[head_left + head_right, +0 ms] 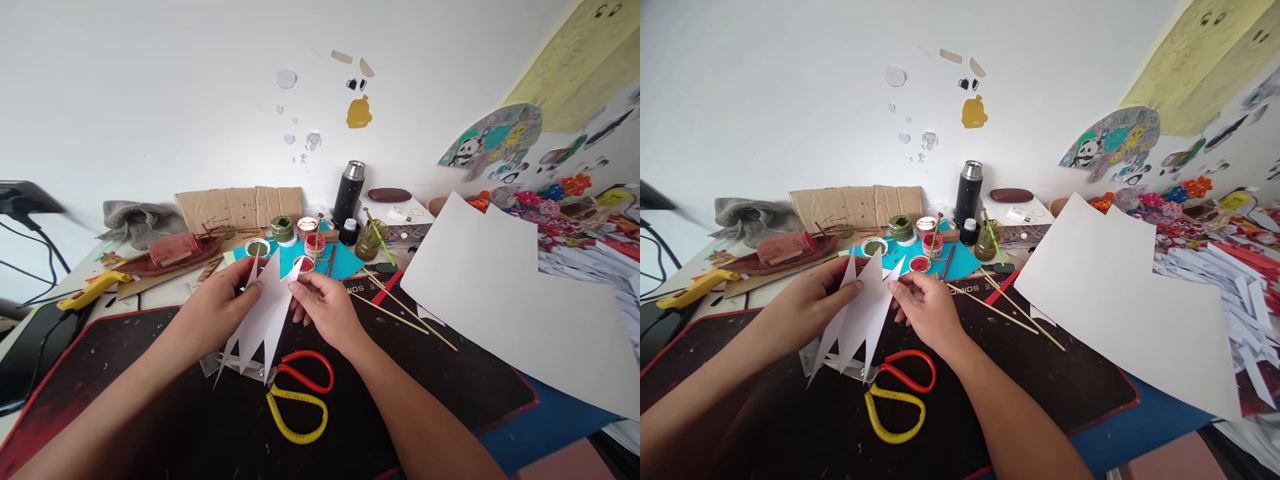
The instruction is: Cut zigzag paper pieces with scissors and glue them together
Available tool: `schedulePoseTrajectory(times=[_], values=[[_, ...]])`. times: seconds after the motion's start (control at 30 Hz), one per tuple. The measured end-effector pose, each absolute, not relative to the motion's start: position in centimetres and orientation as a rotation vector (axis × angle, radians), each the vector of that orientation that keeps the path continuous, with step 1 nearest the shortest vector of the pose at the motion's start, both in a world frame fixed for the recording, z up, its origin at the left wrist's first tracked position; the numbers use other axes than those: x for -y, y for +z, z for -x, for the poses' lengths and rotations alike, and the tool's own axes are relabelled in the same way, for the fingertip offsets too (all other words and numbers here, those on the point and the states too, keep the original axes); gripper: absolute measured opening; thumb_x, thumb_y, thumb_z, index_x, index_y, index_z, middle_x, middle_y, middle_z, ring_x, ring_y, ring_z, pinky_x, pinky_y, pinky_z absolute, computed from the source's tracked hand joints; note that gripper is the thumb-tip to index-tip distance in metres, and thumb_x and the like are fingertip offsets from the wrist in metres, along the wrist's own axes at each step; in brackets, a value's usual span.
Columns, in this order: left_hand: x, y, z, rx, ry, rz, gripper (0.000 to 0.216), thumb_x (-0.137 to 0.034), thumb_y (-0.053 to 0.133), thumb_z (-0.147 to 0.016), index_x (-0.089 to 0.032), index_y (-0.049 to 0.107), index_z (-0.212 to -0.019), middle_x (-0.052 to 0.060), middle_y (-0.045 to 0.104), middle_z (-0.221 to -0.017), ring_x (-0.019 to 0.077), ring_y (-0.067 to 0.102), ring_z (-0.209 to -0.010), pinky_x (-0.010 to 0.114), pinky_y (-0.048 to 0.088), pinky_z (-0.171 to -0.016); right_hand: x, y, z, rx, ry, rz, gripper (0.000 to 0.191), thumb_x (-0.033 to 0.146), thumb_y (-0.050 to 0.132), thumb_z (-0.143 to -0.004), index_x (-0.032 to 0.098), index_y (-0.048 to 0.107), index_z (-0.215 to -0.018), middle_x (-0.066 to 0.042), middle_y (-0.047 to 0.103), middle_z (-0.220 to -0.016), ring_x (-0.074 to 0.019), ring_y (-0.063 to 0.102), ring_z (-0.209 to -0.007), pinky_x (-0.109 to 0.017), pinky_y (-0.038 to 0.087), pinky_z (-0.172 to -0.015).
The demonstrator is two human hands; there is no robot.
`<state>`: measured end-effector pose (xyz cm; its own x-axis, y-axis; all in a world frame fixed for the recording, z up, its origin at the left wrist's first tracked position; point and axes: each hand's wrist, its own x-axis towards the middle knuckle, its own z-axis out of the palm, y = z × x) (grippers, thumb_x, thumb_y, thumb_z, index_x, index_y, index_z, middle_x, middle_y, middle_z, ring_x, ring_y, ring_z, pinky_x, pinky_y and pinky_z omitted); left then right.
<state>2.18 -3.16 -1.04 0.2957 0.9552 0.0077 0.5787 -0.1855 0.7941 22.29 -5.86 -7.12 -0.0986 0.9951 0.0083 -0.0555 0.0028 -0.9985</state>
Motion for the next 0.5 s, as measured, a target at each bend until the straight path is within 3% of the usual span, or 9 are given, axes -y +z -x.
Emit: schedulePoseTrajectory(times=[0.1,0.3,0.5], values=[[3.14,-1.07,-2.02,-1.362,0.728,-1.831,0.047,-0.054,0.062,-0.088,-0.025,0.072,-0.123,0.006,0.082,-0.109,0.0353,0.075,-0.104,0.045,0.059,-0.088,5.87,-7.15,-22.32,1.251,1.277,1.127,0.038,0.058,0.075,-0.095,0.021,0.069,-0.094,0.003,0.066,-0.070,-0.0141,0.068,-0.054,-0.022,0.048,-0.047],[3.03,-0.89,-1.87,-1.408,0.732,-1.824,0.046,-0.058,0.065,-0.086,-0.025,0.072,-0.117,0.009,0.082,-0.116,0.0373,0.075,-0.108,0.045,0.059,-0.087,5.82,-7.18,-22.34,1.257,1.269,1.130,0.036,0.056,0.073,-0.097,0.021,0.067,-0.093,0.003,0.066,-0.069,-0.0139,0.069,-0.053,-0.021,0.048,-0.046],[3.03,-1.00,-2.00,-1.406,0.724,-1.811,0.042,-0.066,0.065,-0.089,-0.026,0.069,-0.103,0.004,0.077,-0.090,0.0301,0.071,-0.082,0.039,0.055,-0.069,5.98,-7.17,-22.23,1.267,1.270,1.109,0.035,0.056,0.073,-0.097,0.021,0.068,-0.092,0.003,0.065,-0.069,-0.0140,0.068,-0.054,-0.022,0.047,-0.047]])
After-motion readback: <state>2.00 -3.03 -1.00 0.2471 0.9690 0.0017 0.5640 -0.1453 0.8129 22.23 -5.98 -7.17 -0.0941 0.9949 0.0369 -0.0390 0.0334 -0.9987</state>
